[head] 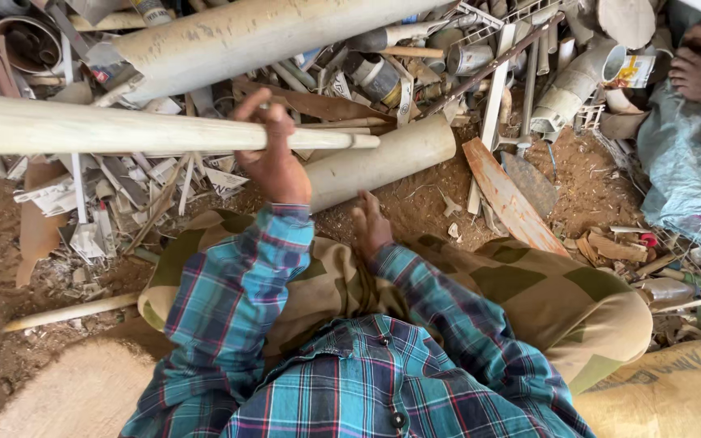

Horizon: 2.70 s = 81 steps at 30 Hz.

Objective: The person holds a white PVC pipe and uses a small saw blade to cut through it while sitting among a large pile of scrap PVC pipes and materials.

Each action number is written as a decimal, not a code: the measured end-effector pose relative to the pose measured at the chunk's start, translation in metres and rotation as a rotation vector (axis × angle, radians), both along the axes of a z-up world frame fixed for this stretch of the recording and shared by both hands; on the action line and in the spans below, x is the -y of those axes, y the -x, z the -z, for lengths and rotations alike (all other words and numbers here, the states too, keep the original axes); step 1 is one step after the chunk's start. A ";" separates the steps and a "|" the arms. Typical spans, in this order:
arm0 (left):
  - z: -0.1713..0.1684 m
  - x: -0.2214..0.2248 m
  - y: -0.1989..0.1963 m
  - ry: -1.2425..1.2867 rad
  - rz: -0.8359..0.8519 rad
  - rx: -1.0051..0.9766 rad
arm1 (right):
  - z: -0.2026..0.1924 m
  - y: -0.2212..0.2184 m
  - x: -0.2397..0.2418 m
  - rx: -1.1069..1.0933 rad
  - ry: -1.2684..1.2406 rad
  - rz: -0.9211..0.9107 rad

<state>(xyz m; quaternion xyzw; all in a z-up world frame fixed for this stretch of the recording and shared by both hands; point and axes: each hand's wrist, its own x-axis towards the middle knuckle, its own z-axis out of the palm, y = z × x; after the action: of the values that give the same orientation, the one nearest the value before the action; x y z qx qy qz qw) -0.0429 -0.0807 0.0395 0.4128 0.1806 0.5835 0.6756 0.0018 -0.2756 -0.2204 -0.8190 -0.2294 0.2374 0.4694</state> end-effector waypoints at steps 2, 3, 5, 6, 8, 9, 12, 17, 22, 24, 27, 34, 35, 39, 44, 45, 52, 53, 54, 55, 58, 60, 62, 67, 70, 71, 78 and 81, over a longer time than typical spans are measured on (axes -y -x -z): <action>-0.001 -0.005 0.004 0.028 0.008 0.014 | -0.017 0.010 0.008 0.200 -0.047 -0.087; -0.001 -0.009 0.002 0.026 0.019 0.022 | -0.026 0.009 0.008 0.059 -0.009 -0.019; 0.000 -0.007 0.004 0.016 0.050 0.016 | -0.038 0.001 0.005 -0.226 0.068 0.114; -0.001 -0.005 0.001 0.001 0.066 0.012 | -0.043 0.000 0.007 -0.313 0.042 0.170; -0.003 -0.002 -0.004 -0.039 0.083 -0.011 | -0.049 -0.002 0.011 -0.486 -0.014 0.285; -0.004 -0.001 -0.007 -0.064 0.084 -0.030 | -0.049 0.000 0.006 -0.459 -0.086 0.227; -0.001 0.003 -0.011 -0.087 0.072 -0.045 | -0.051 0.010 -0.001 -0.476 -0.203 0.119; -0.003 -0.007 -0.012 -0.023 0.114 0.032 | -0.069 -0.013 0.009 -0.509 0.103 0.210; -0.005 -0.017 -0.010 -0.015 0.240 0.028 | -0.089 0.012 0.001 -0.136 0.049 -0.045; -0.005 -0.019 -0.012 0.011 0.251 0.057 | -0.088 0.011 0.002 -0.246 0.028 0.024; -0.012 -0.018 -0.012 -0.013 0.294 0.045 | -0.084 -0.010 0.002 -0.613 -0.002 0.336; -0.011 -0.012 -0.012 -0.083 0.439 -0.037 | -0.097 0.013 0.001 -0.154 -0.213 -0.124; -0.008 -0.016 -0.014 -0.072 0.409 -0.022 | -0.102 0.015 0.001 -0.315 -0.199 -0.118; -0.006 -0.030 -0.019 -0.083 0.350 0.001 | -0.121 -0.006 -0.004 -0.825 -0.047 0.423; -0.008 -0.029 -0.030 -0.061 0.343 0.005 | -0.107 0.018 -0.001 -0.052 -0.181 -0.105; -0.008 -0.031 -0.038 -0.053 0.318 0.029 | -0.105 0.014 -0.002 -0.273 -0.128 0.080; -0.009 -0.038 -0.065 0.001 0.109 -0.005 | -0.098 0.007 -0.012 -0.300 -0.185 0.171; -0.007 -0.038 -0.067 0.000 0.096 -0.006 | -0.095 0.015 -0.014 -0.039 -0.210 0.071; -0.005 -0.040 -0.068 -0.001 0.082 -0.008 | -0.092 0.016 -0.016 -0.028 -0.187 0.051; -0.003 -0.043 -0.070 -0.003 0.068 -0.010 | -0.090 0.014 -0.019 -0.017 -0.165 0.032; 0.002 -0.056 -0.066 0.048 0.010 -0.052 | -0.100 -0.004 -0.017 -0.550 -0.039 0.350; 0.002 -0.060 -0.057 0.049 0.057 -0.072 | -0.113 -0.004 -0.018 -0.722 -0.046 0.427; -0.001 -0.059 -0.050 0.047 0.131 -0.052 | -0.121 0.006 -0.019 -0.513 -0.162 0.248; -0.003 -0.057 -0.039 -0.020 0.251 -0.064 | -0.103 0.010 -0.023 -0.405 -0.195 0.225; -0.005 -0.058 -0.042 -0.090 0.294 -0.093 | -0.108 -0.005 -0.025 -0.719 -0.081 0.428; -0.003 -0.056 -0.043 -0.107 0.296 -0.101 | -0.115 -0.005 -0.024 -0.791 -0.042 0.449; 0.008 -0.061 -0.047 -0.095 0.232 -0.079 | -0.114 0.007 -0.025 -0.732 -0.022 0.391; 0.007 -0.060 -0.049 -0.144 0.249 -0.078 | -0.107 -0.001 -0.014 -0.594 -0.043 0.292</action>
<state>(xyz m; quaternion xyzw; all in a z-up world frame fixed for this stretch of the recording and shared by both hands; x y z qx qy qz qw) 0.0064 -0.0204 0.0325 0.5018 0.1117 0.4904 0.7038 0.0025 -0.2616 -0.1137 -0.7280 0.0323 0.3914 0.5619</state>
